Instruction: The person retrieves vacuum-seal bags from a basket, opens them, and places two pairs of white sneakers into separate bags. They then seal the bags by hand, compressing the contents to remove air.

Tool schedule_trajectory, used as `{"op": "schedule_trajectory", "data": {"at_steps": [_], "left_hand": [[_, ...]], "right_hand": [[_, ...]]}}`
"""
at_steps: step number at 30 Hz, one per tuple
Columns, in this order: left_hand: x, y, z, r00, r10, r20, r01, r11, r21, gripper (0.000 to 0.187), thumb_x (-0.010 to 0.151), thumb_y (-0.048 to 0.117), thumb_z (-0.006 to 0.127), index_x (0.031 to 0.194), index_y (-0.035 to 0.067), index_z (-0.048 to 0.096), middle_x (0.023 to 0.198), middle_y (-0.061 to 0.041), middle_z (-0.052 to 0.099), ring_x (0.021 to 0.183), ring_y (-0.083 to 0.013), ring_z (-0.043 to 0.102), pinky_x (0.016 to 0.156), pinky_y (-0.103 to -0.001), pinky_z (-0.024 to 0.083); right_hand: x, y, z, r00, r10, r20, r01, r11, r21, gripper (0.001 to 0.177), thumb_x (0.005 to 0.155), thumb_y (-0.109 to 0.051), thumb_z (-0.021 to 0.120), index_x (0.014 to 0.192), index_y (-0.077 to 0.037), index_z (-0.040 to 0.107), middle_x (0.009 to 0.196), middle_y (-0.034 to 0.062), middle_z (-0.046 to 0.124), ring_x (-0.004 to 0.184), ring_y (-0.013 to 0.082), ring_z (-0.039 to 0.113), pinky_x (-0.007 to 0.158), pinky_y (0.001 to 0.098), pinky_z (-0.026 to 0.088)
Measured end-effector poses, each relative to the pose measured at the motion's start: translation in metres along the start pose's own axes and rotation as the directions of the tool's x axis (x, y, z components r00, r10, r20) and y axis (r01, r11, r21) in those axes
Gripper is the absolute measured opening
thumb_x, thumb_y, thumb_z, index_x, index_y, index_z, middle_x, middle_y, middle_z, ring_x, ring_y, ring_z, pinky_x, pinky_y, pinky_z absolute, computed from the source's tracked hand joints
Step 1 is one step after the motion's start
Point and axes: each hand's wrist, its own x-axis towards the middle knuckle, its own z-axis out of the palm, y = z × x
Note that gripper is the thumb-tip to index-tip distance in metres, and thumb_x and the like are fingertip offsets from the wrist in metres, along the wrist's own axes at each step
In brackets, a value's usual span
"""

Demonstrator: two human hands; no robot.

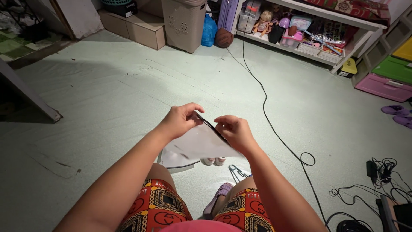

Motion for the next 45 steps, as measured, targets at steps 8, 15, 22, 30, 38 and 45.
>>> {"op": "schedule_trajectory", "data": {"at_steps": [8, 15, 22, 30, 38, 45], "left_hand": [[0.003, -0.015, -0.002, 0.998, 0.051, -0.041, -0.055, 0.994, -0.099, 0.019, 0.09, 0.0, 0.065, 0.106, 0.008, 0.07, 0.089, 0.0, 0.078, 0.084, -0.0059, 0.072, 0.077, -0.025, 0.058], [-0.001, -0.016, -0.01, 0.986, 0.167, -0.018, -0.167, 0.985, -0.032, 0.025, 0.083, 0.01, 0.074, 0.108, 0.009, 0.068, 0.101, -0.003, 0.078, 0.092, -0.016, 0.07, 0.08, -0.034, 0.057], [0.006, 0.019, -0.005, 0.978, -0.156, 0.137, 0.098, 0.929, 0.356, 0.019, 0.076, 0.027, 0.079, 0.091, 0.017, 0.082, 0.092, -0.007, 0.079, 0.082, -0.021, 0.074, 0.079, -0.036, 0.058], [0.011, 0.014, -0.006, 0.962, -0.253, -0.106, 0.253, 0.665, 0.703, 0.028, 0.088, 0.039, 0.075, 0.088, 0.012, 0.082, 0.085, -0.013, 0.076, 0.082, -0.0303, 0.074, 0.077, -0.04, 0.058], [0.003, -0.048, -0.01, 0.976, -0.135, -0.173, 0.217, 0.699, 0.681, 0.025, 0.092, 0.007, 0.062, 0.104, 0.019, 0.081, 0.107, -0.009, 0.073, 0.1, -0.0294, 0.069, 0.089, -0.04, 0.056], [-0.008, -0.015, -0.018, 0.996, 0.062, -0.062, -0.004, 0.745, 0.668, 0.032, 0.086, 0.002, 0.061, 0.099, 0.024, 0.082, 0.11, 0.0, 0.073, 0.106, -0.0269, 0.065, 0.089, -0.041, 0.055]], "right_hand": [[0.008, 0.008, 0.02, 0.997, -0.074, 0.017, 0.071, 0.991, 0.113, 0.022, 0.092, -0.009, 0.072, 0.112, 0.0, 0.075, 0.096, 0.0064, 0.079, 0.085, 0.0102, 0.072, 0.076, 0.0257, 0.059], [0.014, 0.005, 0.019, 1.0, 0.005, 0.019, -0.006, 1.0, 0.019, 0.012, 0.087, -0.001, 0.073, 0.1, 0.0, 0.072, 0.085, 0.0068, 0.075, 0.077, 0.0103, 0.069, 0.069, 0.0263, 0.057], [0.028, 0.011, 0.029, 0.884, -0.466, 0.033, 0.448, 0.827, -0.338, 0.014, 0.081, 0.004, 0.069, 0.087, -0.007, 0.076, 0.088, 0.0075, 0.074, 0.077, 0.022, 0.071, 0.068, 0.0317, 0.056], [0.033, 0.043, 0.025, 0.977, -0.181, 0.117, 0.209, 0.663, -0.719, 0.028, 0.082, 0.002, 0.067, 0.087, -0.02, 0.085, 0.103, -0.0002, 0.075, 0.092, 0.0212, 0.072, 0.078, 0.0356, 0.059], [0.037, 0.083, 0.035, 0.981, -0.153, 0.123, 0.196, 0.759, -0.62, 0.022, 0.075, -0.02, 0.084, 0.096, -0.024, 0.084, 0.126, 0.006, 0.068, 0.112, 0.0292, 0.062, 0.09, 0.0402, 0.055], [0.046, 0.118, 0.084, 0.993, -0.103, 0.062, 0.118, 0.924, -0.365, 0.025, 0.084, -0.024, 0.082, 0.109, -0.021, 0.082, 0.127, 0.0134, 0.069, 0.108, 0.0323, 0.068, 0.092, 0.0405, 0.056]]}}
